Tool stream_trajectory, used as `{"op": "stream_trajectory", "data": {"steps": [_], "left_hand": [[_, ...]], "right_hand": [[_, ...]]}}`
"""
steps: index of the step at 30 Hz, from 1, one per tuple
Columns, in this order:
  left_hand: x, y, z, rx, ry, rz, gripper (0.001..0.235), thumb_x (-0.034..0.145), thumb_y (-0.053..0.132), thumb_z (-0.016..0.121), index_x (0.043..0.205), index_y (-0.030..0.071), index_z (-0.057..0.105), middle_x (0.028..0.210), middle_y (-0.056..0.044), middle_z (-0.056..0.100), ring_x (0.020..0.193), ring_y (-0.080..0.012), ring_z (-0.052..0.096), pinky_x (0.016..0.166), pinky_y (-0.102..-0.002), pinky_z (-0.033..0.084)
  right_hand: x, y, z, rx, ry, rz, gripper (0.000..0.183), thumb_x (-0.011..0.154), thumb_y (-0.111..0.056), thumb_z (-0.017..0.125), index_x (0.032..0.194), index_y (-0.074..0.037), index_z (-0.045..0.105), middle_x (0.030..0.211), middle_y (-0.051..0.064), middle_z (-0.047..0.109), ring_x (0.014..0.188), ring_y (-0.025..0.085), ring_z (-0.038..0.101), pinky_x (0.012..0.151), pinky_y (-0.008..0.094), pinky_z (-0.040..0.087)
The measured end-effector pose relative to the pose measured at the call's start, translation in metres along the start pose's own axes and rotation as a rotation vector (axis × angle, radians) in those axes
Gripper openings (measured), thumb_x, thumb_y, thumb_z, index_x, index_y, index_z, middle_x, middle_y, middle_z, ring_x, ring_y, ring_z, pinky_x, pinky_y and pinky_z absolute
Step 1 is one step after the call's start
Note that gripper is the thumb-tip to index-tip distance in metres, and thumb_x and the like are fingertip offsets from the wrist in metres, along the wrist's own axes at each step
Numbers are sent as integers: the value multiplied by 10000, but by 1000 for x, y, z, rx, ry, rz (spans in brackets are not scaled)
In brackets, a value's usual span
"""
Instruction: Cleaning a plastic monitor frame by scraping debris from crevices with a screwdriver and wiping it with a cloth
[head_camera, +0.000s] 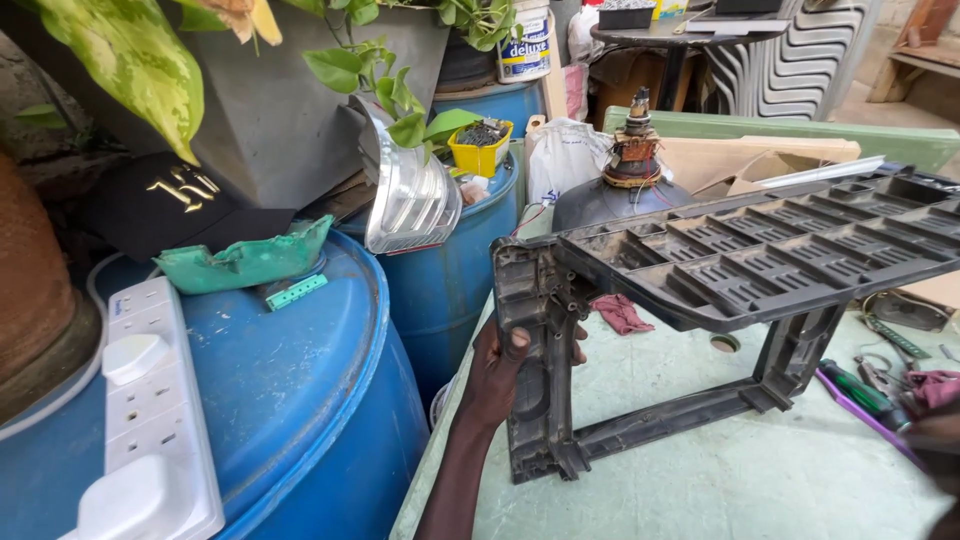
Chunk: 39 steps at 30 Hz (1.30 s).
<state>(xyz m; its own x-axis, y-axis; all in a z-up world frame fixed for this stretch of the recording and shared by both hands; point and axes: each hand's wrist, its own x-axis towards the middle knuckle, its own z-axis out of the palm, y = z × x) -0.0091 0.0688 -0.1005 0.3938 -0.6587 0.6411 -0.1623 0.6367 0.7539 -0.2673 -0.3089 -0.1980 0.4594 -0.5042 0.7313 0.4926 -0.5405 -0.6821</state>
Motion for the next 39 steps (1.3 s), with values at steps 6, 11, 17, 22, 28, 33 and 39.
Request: {"op": "stream_trajectory", "data": {"steps": [6,11,17,22,28,33,39], "left_hand": [[2,-1,5,21,92,120,685,916,630,572,1177,-2,617,1013,-193,707,843,-301,715,775,-479,617],[0,-3,2,249,225,59,741,912,711,391,1058,69,731,1008,-133,759,1062,-292,720,1034,-495,502],[-5,-19,-9,301,356,-18,790,849,745,406,1267,109,623,1264,-132,680,1247,-295,619,1058,-479,456],[-6,-12,-1,290,332,-7,790,859,748,393,1219,93,651,1207,-140,706,1209,-302,647,1044,-485,477],[-13,-58,-32,342,377,-52,621,877,739,383,998,148,530,1005,-50,518,1027,-212,501,984,-455,428],[-19,-85,-51,391,445,-159,512,891,718,367,860,208,404,879,30,310,891,-143,306,937,-351,266],[-15,-78,-48,412,438,-71,499,925,695,368,806,210,364,833,45,290,844,-111,311,994,-390,361]], "right_hand": [[-28,-240,216,-232,-9,-98,282,969,-220,448,984,-57,678,808,95,791,644,162,769,686,277,592],[0,-256,259,-253,-97,-330,207,912,-73,554,1028,11,703,961,130,757,832,197,762,748,266,582],[12,-236,264,-327,-99,-280,214,943,-124,563,1052,-29,720,959,85,765,886,191,753,757,297,565],[13,-239,260,-307,-130,-281,228,946,-115,541,1062,-21,714,975,96,767,874,184,757,777,286,567],[13,-240,264,-321,-121,-340,205,941,-87,542,1025,-14,714,903,87,759,808,181,755,712,278,560],[12,-241,268,-299,-159,-229,219,943,-138,541,1010,-36,723,906,60,768,840,170,755,699,288,550],[15,-242,272,-339,-167,-337,224,955,-137,523,1048,-39,702,926,75,752,834,196,734,720,307,531]]}}
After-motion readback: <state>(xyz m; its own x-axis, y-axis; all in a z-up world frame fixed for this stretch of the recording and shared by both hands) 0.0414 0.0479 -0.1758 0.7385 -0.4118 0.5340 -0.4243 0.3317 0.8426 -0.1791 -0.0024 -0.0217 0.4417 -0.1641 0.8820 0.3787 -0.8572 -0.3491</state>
